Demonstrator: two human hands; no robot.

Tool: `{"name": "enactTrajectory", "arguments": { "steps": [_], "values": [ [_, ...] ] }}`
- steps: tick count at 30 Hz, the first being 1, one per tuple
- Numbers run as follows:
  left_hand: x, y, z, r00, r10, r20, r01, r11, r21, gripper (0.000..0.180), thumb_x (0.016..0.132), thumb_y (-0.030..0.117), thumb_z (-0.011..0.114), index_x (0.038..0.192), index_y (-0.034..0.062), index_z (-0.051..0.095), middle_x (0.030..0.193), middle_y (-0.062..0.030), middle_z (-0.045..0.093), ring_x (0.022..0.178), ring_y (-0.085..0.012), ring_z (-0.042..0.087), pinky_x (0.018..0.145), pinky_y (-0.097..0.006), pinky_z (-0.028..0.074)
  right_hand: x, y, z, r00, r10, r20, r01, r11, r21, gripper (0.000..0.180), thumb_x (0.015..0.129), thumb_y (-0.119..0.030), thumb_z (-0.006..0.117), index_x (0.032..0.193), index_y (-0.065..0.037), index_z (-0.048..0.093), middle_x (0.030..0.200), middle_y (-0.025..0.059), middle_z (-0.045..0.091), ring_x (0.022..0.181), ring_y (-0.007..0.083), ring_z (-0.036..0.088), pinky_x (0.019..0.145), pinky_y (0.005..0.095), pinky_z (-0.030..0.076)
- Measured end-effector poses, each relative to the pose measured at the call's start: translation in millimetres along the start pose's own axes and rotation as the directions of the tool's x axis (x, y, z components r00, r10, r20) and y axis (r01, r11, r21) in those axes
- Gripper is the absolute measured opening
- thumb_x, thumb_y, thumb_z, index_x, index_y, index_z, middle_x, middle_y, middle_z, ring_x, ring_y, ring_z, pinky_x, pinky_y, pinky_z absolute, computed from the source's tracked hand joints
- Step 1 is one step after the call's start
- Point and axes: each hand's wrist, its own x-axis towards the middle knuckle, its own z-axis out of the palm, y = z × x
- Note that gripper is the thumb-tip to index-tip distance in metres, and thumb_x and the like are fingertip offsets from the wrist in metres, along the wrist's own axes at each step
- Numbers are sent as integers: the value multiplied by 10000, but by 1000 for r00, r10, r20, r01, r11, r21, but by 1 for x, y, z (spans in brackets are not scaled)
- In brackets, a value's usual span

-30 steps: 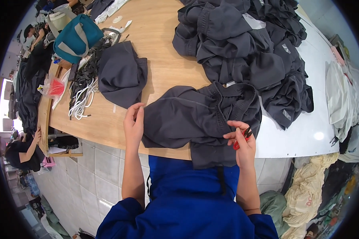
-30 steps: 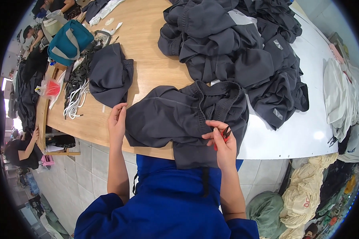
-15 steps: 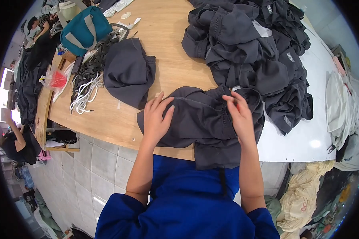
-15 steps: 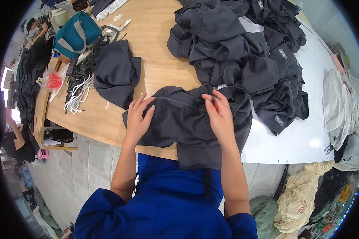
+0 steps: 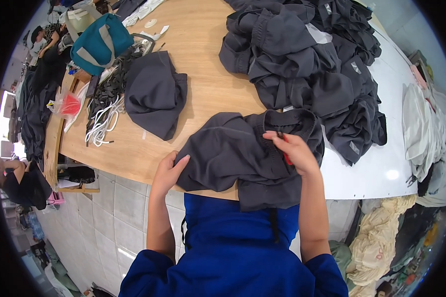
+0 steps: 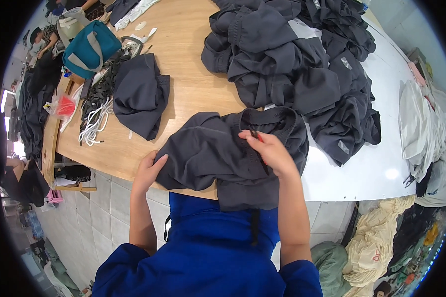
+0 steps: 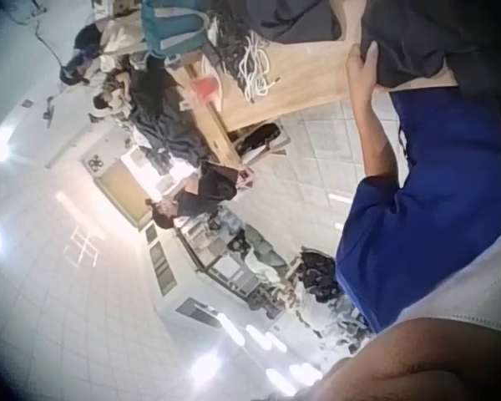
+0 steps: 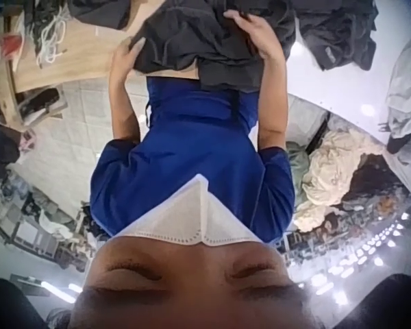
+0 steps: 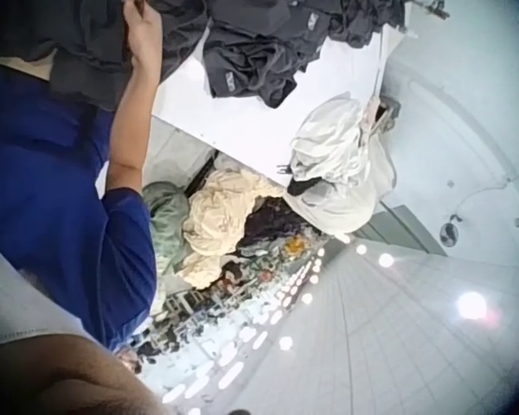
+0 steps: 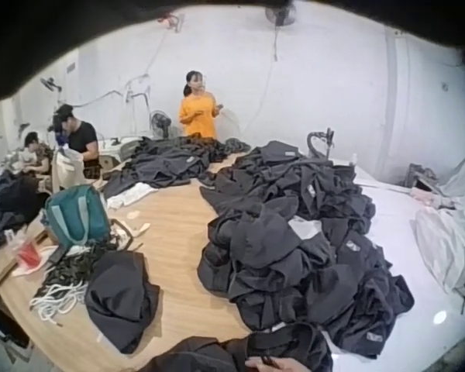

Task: Trim loose threads from the waistband of grey shorts using small snips in a factory setting.

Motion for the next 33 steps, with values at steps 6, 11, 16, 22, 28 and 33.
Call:
{"name": "enactTrajectory", "arguments": {
  "steps": [6,11,16,22,28,33],
  "values": [
    [-41,75,37,879,477,-32,-361,618,-698,370,911,66,467,1272,27,396,1215,-88,490,1100,-155,501,913,-285,415,-23,-38,-28,575,-412,-707,570,822,-15,426,950,-221,437,1313,-1,402,1281,125,495,1060,157,529,876,259,406],
    [-33,107,79,763,603,234,-500,779,-380,275,916,96,495,1173,5,525,1147,-90,574,1018,-156,542,874,-275,421,-48,-15,-19,762,-336,-553,571,751,332,248,969,-215,397,1033,-12,523,1048,136,607,865,176,599,760,295,466],
    [-6,90,60,879,430,-207,-475,741,-475,181,937,131,476,994,6,594,999,-74,624,903,-114,554,835,-250,422,-63,22,-7,788,-182,-588,435,840,323,201,957,-195,429,934,-31,542,945,110,621,758,133,598,598,211,436],
    [9,56,40,888,382,-256,-431,885,-176,188,934,156,483,1030,23,573,969,-58,607,899,-111,535,824,-239,402,-57,39,23,813,-304,-497,478,835,271,29,862,-46,564,853,-30,542,844,37,561,576,15,393,530,152,314],
    [27,28,56,989,105,-101,-135,923,-361,527,898,220,557,1349,57,340,951,-49,575,827,-94,535,742,-234,427,-49,37,37,809,-312,-498,226,947,-226,392,763,-47,682,1088,-35,464,585,-46,346,553,30,340,516,186,284],
    [29,24,81,999,13,40,9,864,-503,333,899,222,554,1184,56,504,883,6,589,728,-48,509,665,-206,407,-45,61,37,728,-422,-540,200,885,-421,162,794,-37,650,921,-4,555,574,-64,358,532,23,316,493,187,268]
  ]
}}
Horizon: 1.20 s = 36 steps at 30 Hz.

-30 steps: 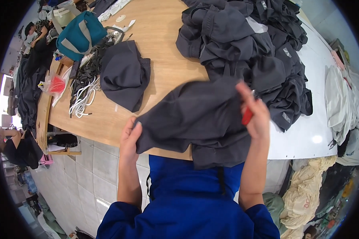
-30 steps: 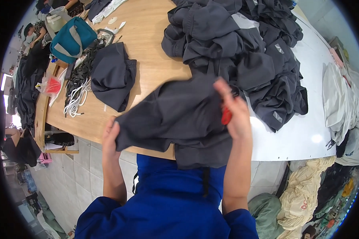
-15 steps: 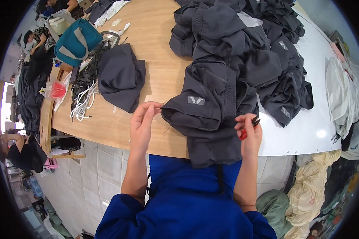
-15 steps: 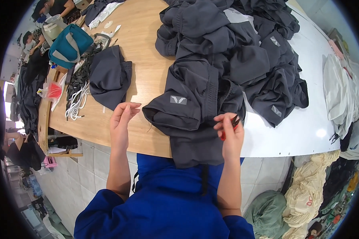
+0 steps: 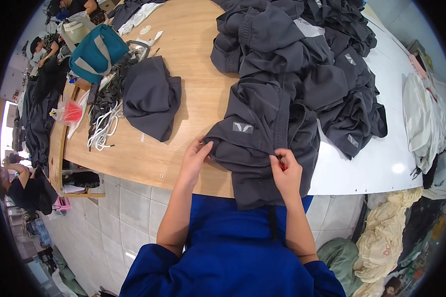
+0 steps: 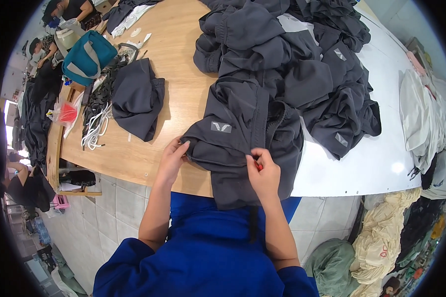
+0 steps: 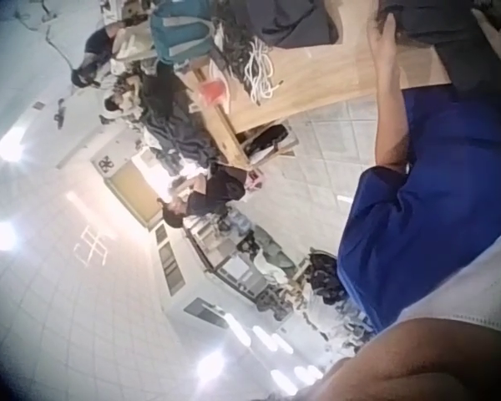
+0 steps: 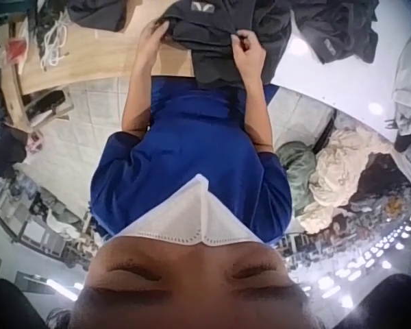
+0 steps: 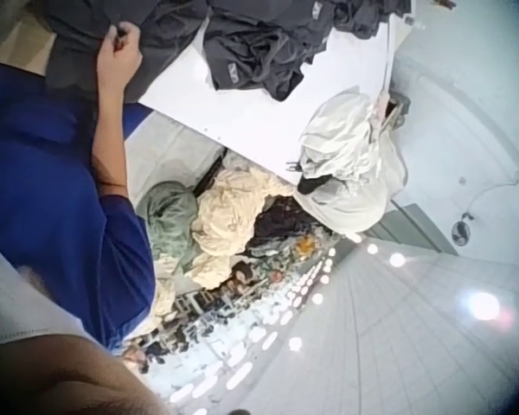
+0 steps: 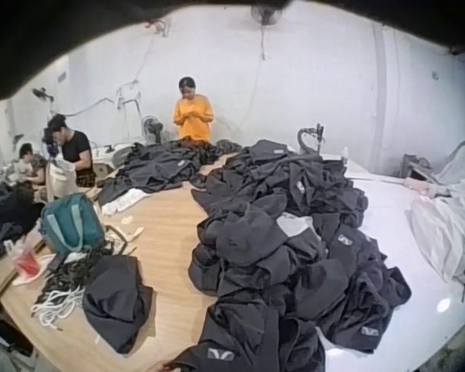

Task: Trim loose threads from the waistband of grey shorts using small snips in a factory setting.

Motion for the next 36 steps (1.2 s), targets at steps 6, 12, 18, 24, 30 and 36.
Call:
{"name": "enactTrajectory", "arguments": {
  "steps": [6,12,18,24,30,36],
  "values": [
    [-12,10,15,979,-61,195,99,976,-194,199,918,198,510,1070,81,562,884,25,611,750,-48,530,654,-210,398,-7,15,-20,991,133,-12,-121,930,346,65,848,-48,599,897,-24,564,728,-65,449,610,13,361,513,183,296],
    [-22,23,22,864,101,493,221,804,-552,321,961,257,364,1062,23,559,997,-79,639,879,-158,595,702,-278,446,-5,2,-65,866,360,347,-305,-168,937,220,961,-195,372,951,-70,553,754,-22,535,508,50,372,453,182,309],
    [-22,25,33,804,131,580,494,396,-774,411,959,286,318,1088,-14,567,1109,-147,611,1027,-269,580,854,-380,460,0,-12,-61,893,300,335,-313,-120,942,191,955,-192,385,932,-80,538,706,-30,506,498,49,381,463,189,328],
    [-29,29,35,859,100,502,383,526,-759,427,967,306,302,1103,-5,561,1136,-140,596,1067,-275,559,923,-396,425,-8,-7,-62,934,165,315,-331,73,941,162,957,-199,370,997,-91,484,722,-18,516,534,58,419,487,206,365],
    [-38,24,44,821,88,565,401,616,-678,469,985,340,240,1270,11,413,1228,-148,529,1154,-285,499,971,-426,394,-2,-20,-63,888,432,159,-322,337,885,203,941,-144,431,1135,-93,464,844,-19,523,639,48,440,539,188,355],
    [-52,34,77,873,55,484,312,699,-643,415,993,292,204,1306,66,355,1248,-115,507,1171,-247,488,948,-404,420,-15,-37,-55,929,259,-264,-15,738,674,261,895,-32,460,1155,-52,462,988,23,507,662,30,402,554,167,313]
  ]
}}
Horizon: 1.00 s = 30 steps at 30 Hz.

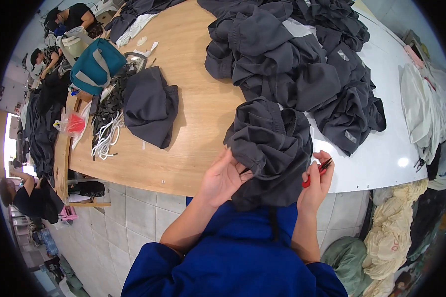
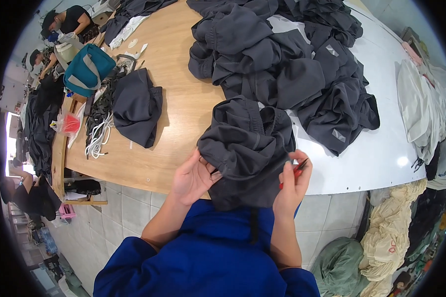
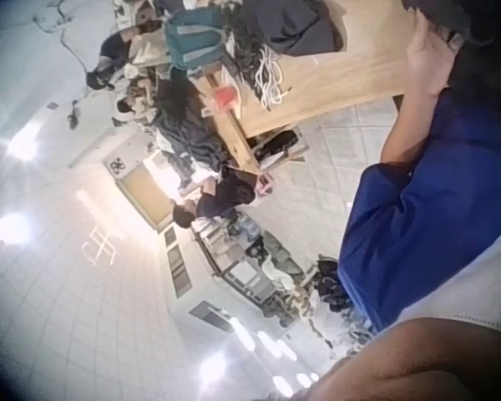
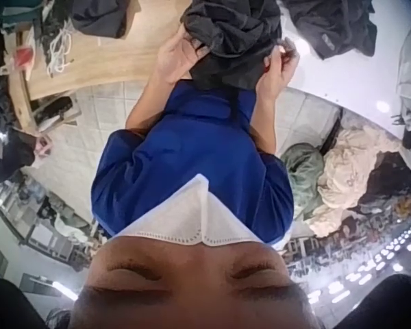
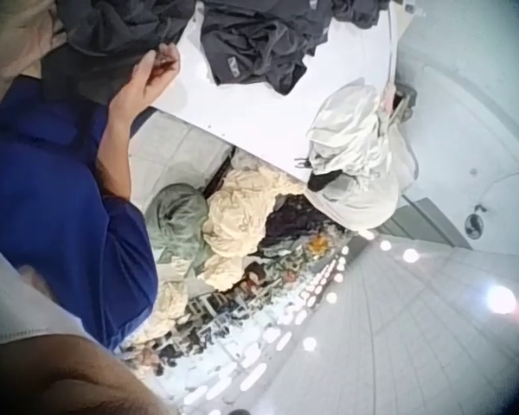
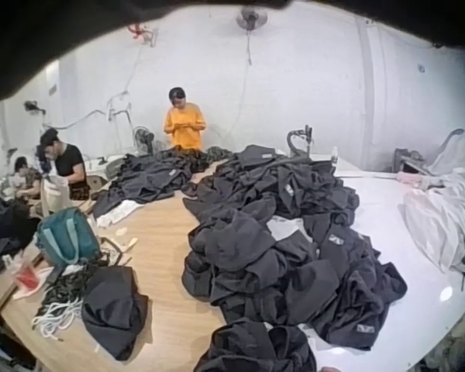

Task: Trim loose threads from the waistband of grey shorts using small snips in a factory setting.

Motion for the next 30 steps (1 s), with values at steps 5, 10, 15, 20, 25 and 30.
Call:
{"name": "enactTrajectory", "arguments": {
  "steps": [5,10,15,20,25,30],
  "values": [
    [3,-13,19,999,-17,-27,18,999,47,311,967,196,399,1263,101,378,1156,-61,538,1039,-159,548,843,-305,458,-25,1,2,929,-52,367,163,946,-279,279,772,-64,669,989,-13,501,717,-5,550,612,43,480,557,168,393],
    [1,-35,17,999,-8,-41,15,985,169,267,927,145,495,1186,94,454,1040,-30,569,928,-108,549,776,-269,450,-23,-2,26,929,46,367,171,826,-537,234,718,-135,739,769,-14,545,599,48,563,550,60,532,513,205,425],
    [3,-34,8,980,179,-83,-127,895,427,241,913,140,531,1141,81,480,983,-13,575,851,-84,553,697,-227,442,-25,1,16,897,68,437,152,881,-449,84,776,-39,661,801,2,593,590,43,576,533,54,527,509,190,421],
    [-5,-20,9,1000,1,13,-7,894,447,362,953,193,458,1282,103,337,1036,-65,566,724,-116,600,605,-197,481,-26,-8,9,876,138,462,80,904,-420,70,862,-27,562,808,11,587,580,-17,531,530,15,460,497,158,340],
    [-1,-24,20,1000,27,-11,-20,912,411,406,964,174,414,1331,118,249,1083,-123,560,832,-192,642,676,-247,544,-39,-20,11,891,208,403,-123,966,-228,44,816,-30,632,800,-9,597,638,-12,567,539,3,474,460,158,339],
    [-2,-18,21,997,68,32,-75,918,389,528,911,30,481,1360,114,215,1105,-148,559,911,-230,638,767,-262,546,-47,-33,13,703,-54,710,438,819,-370,149,740,-61,717,828,-43,598,643,29,561,550,80,521,510,227,419]
  ]
}}
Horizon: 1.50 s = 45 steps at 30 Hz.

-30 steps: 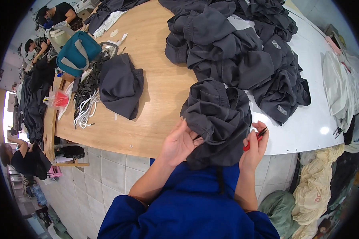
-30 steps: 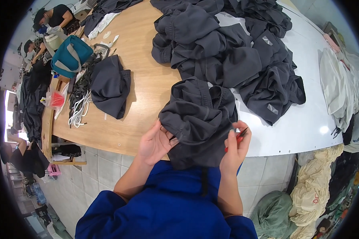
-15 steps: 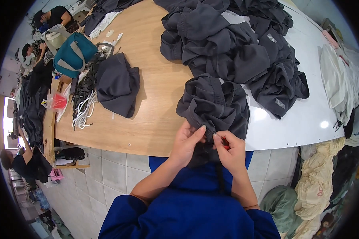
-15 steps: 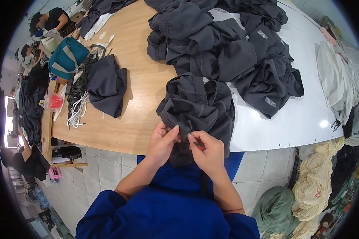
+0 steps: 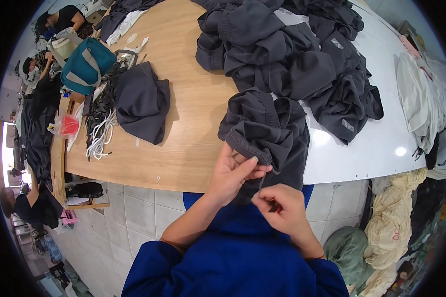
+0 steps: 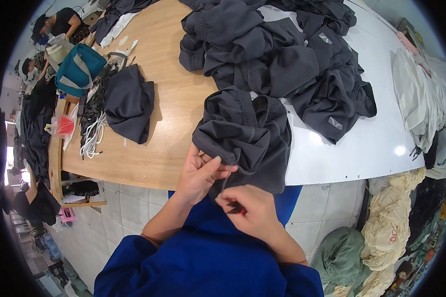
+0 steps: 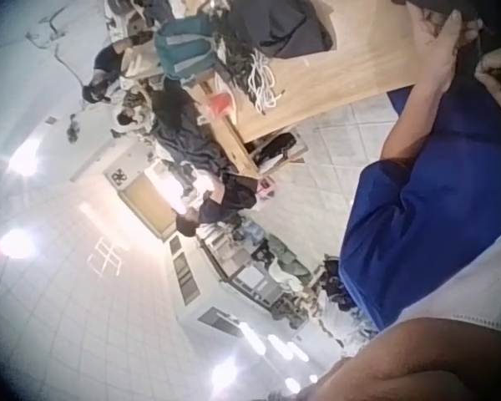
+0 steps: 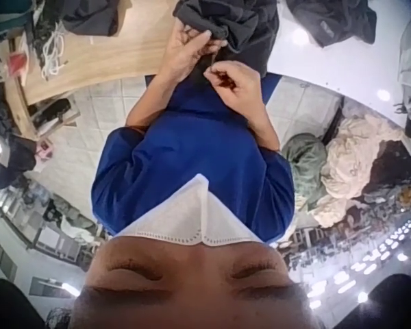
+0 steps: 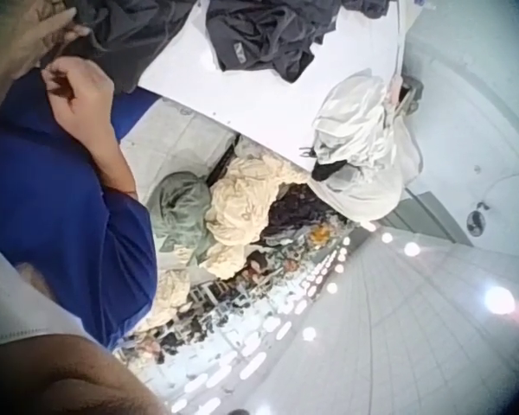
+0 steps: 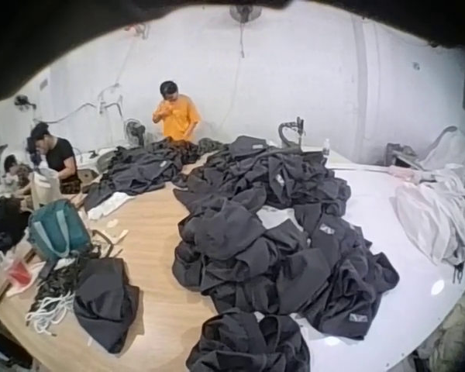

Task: Trim loose threads from the waistband of grey shorts using small snips in a factory setting.

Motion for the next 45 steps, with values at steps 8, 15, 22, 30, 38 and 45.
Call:
{"name": "enactTrajectory", "arguments": {
  "steps": [8,15,22,30,38,45],
  "values": [
    [-2,4,0,999,4,-37,-5,999,-43,511,885,12,519,1321,127,278,1024,-106,603,854,-189,646,718,-255,541,-14,24,-5,977,133,-168,-101,977,187,340,795,-36,632,1070,-15,434,869,96,513,687,129,501,627,231,432],
    [-3,6,2,997,-49,-67,46,998,-40,428,871,50,568,1243,102,361,974,-73,630,846,-141,636,710,-234,511,11,21,-1,947,-118,-298,60,978,-198,290,737,13,660,999,3,538,892,121,541,700,192,555,609,246,471],
    [-4,3,1,997,-45,-66,40,996,-83,380,873,55,569,1209,85,395,976,-69,629,865,-124,624,736,-228,505,15,27,4,933,-168,-318,90,965,-246,312,683,24,707,974,-7,600,906,129,558,706,198,590,581,252,499],
    [-5,3,2,997,-56,-51,50,992,-116,369,869,47,572,1196,80,404,989,-71,624,867,-121,623,757,-230,511,19,23,3,916,-227,-332,116,939,-323,307,663,4,728,956,0,634,874,126,579,682,205,592,576,252,494],
    [-5,2,2,998,-54,-34,50,992,-119,365,871,30,562,1196,78,403,1009,-77,622,894,-136,624,788,-245,511,19,20,7,909,-200,-365,94,953,-287,293,700,3,706,985,10,640,879,121,589,690,180,586,576,236,487],
    [-6,1,0,998,-60,-29,56,990,-132,363,872,24,558,1197,78,405,1025,-83,621,917,-149,622,806,-252,504,20,18,8,902,-188,-389,84,960,-269,288,671,14,718,952,11,657,847,127,609,688,209,608,584,255,494]
  ]
}}
